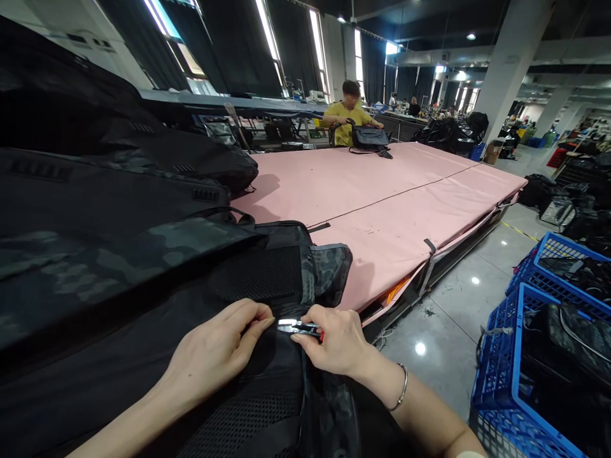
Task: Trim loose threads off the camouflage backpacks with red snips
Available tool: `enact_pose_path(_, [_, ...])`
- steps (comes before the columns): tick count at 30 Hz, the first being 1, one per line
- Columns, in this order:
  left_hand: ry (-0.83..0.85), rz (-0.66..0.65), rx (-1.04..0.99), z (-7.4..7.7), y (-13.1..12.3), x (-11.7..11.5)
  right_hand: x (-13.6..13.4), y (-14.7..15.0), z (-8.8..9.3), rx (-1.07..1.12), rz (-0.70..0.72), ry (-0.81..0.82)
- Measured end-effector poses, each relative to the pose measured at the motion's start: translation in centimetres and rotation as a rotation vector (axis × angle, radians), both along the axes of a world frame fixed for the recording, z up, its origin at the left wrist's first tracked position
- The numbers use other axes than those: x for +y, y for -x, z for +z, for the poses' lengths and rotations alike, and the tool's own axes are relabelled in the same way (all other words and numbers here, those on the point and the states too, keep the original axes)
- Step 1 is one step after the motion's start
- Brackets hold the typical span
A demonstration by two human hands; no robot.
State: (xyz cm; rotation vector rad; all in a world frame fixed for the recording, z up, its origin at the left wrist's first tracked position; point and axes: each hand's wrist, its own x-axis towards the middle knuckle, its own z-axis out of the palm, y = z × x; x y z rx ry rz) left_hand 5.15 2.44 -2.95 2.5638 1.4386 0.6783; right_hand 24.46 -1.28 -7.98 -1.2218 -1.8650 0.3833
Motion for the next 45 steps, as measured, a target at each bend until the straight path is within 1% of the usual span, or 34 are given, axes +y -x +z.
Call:
enact_pose_path(5, [-0.004, -0.007, -0.008, -0.2, -0.1, 0.0, 0.4, 0.2, 0.2, -0.043, 0.024, -0.024])
enact_pose_path(8, [0.026, 0.021, -0.107, 0.4, -0.2, -0.4, 0.4, 0.2, -0.3, 0.045, 0.019, -0.012])
enact_pose_path(10, [0.122, 0.0, -0.222, 1.2, -0.2, -1.2, 0.1, -0.1, -0.7, 0.204, -0.009, 0.032])
enact_pose_path(11, [0.211, -0.049, -0.278, 1.7, -0.2, -1.8, -0.2, -0.3, -0.9, 0.296, -0.033, 0.065])
enact_pose_path(13, [0.408, -0.192, -0.353, 2.5, -0.2, -2.8, -0.9, -0.8, -1.3, 0.467, -0.081, 0.148])
enact_pose_path(14, [0.475, -0.249, -0.364, 2.7, -0.2, -3.2, -1.3, -1.1, -1.6, 0.536, -0.097, 0.191])
enact_pose_path(15, [0.504, -0.277, -0.359, 2.6, -0.2, -3.5, -1.7, -1.4, -1.9, 0.591, -0.111, 0.229])
enact_pose_path(17, [0.462, -0.257, -0.321, 1.7, -0.3, -3.5, -2.7, -1.9, -2.4, 0.672, -0.123, 0.281])
enact_pose_path(19, [0.384, -0.246, -0.26, 0.2, -0.5, -3.1, -3.8, -2.3, -2.9, 0.722, -0.13, 0.295])
enact_pose_path(21, [0.321, -0.285, -0.188, -1.2, -0.7, -2.7, -4.7, -2.6, -3.2, 0.76, -0.129, 0.286])
enact_pose_path(23, [0.243, -0.322, -0.122, -2.1, -1.0, -2.6, -5.5, -2.6, -3.4, 0.785, -0.119, 0.279])
enact_pose_path(25, [0.17, -0.348, -0.071, -2.3, -1.2, -2.7, -6.2, -2.6, -3.4, 0.785, -0.102, 0.288])
enact_pose_path(29, [0.072, -0.418, -0.01, -2.2, -2.1, -3.5, -7.2, -2.4, -3.2, 0.728, -0.087, 0.323])
enact_pose_path(31, [0.035, -0.4, 0.011, -2.2, -2.5, -4.0, -7.7, -2.4, -3.0, 0.672, -0.089, 0.323])
enact_pose_path(33, [0.051, -0.349, -0.002, -2.1, -2.8, -4.4, -8.1, -2.5, -2.8, 0.595, -0.093, 0.304])
enact_pose_path(35, [0.158, -0.281, -0.052, -1.8, -2.9, -4.4, -8.4, -2.6, -2.8, 0.509, -0.1, 0.269])
enact_pose_path(38, [0.351, -0.138, -0.164, -1.2, -2.5, -3.8, -8.7, -2.8, -2.8, 0.413, -0.1, 0.226])
enact_pose_path(40, [0.415, -0.059, -0.239, -0.9, -2.1, -3.4, -8.8, -2.9, -2.9, 0.384, -0.086, 0.204])
enact_pose_path(42, [0.45, -0.033, -0.289, -0.7, -1.8, -3.2, -8.8, -2.9, -3.0, 0.365, -0.066, 0.175])
enact_pose_path(45, [0.479, -0.051, -0.297, -0.7, -1.7, -3.2, -8.9, -2.9, -3.2, 0.334, -0.037, 0.145])
